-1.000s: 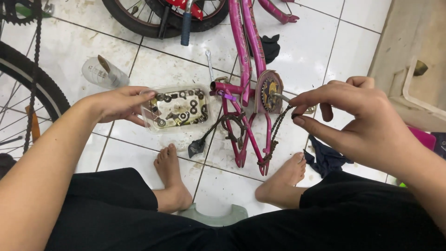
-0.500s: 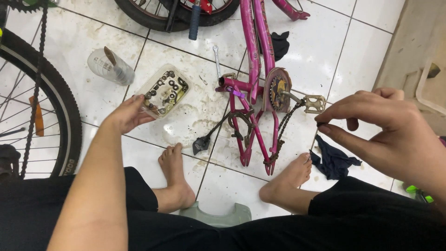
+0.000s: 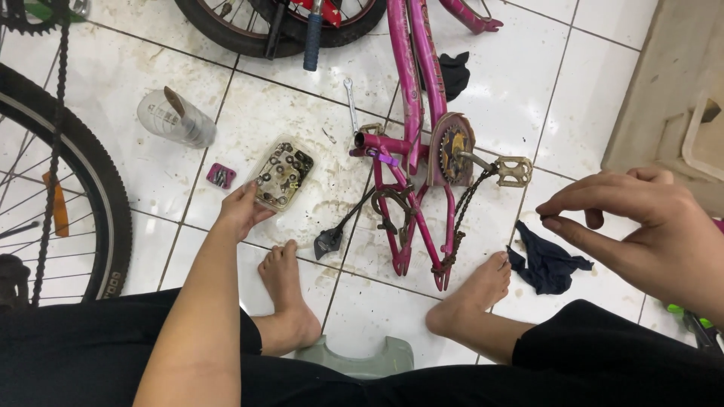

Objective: The person selects small parts from a plastic container and uses a wrench to tighten the crankset on a pink bicycle frame. The person then lifts the frame to inspect the handlebars and stem area.

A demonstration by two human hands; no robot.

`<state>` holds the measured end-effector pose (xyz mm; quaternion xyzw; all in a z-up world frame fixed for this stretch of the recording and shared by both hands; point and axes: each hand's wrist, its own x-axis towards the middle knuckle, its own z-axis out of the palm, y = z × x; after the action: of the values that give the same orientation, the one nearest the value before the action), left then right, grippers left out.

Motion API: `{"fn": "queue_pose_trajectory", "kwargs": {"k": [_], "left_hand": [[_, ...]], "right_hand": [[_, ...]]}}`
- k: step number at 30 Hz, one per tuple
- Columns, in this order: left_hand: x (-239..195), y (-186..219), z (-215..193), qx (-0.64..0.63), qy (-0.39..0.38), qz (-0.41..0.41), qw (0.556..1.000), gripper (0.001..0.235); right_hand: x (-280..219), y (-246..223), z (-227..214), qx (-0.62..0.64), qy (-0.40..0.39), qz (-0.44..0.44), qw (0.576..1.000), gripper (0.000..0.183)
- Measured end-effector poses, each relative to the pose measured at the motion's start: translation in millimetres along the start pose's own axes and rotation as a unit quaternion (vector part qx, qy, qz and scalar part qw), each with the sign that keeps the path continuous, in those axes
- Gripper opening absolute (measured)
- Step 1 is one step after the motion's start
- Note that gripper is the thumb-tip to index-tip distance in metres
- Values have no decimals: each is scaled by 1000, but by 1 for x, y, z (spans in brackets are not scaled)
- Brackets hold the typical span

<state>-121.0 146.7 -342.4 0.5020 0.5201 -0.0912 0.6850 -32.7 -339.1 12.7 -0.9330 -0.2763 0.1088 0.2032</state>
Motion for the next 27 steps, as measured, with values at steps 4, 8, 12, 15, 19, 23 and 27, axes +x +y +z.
{"fn": "queue_pose_trajectory", "kwargs": {"k": [4,8,12,15,19,23,27], "left_hand": [[-7,2,5,27,45,6,999,40],[-20,7,11,60,99,33,993,39],[-5,0,14,87,176,76,978,59],[-6,0,21,157,194,68,966,71],[5,-22,28,320,257,267,872,57],[-21,-20,72,328,119,468,812,28],[-57,-11,131,236,-47,319,917,29]], "right_hand": [[-1,-3,-2,0,7,-1,1000,12],[-1,-3,-4,7,0,-15,1000,15],[3,-13,-8,31,10,-26,999,18],[7,-22,-10,108,2,-15,994,18],[-1,-17,-8,136,-9,12,991,20],[-5,-20,-10,158,-32,12,987,21],[-5,-27,-15,207,-61,-32,976,20]]}}
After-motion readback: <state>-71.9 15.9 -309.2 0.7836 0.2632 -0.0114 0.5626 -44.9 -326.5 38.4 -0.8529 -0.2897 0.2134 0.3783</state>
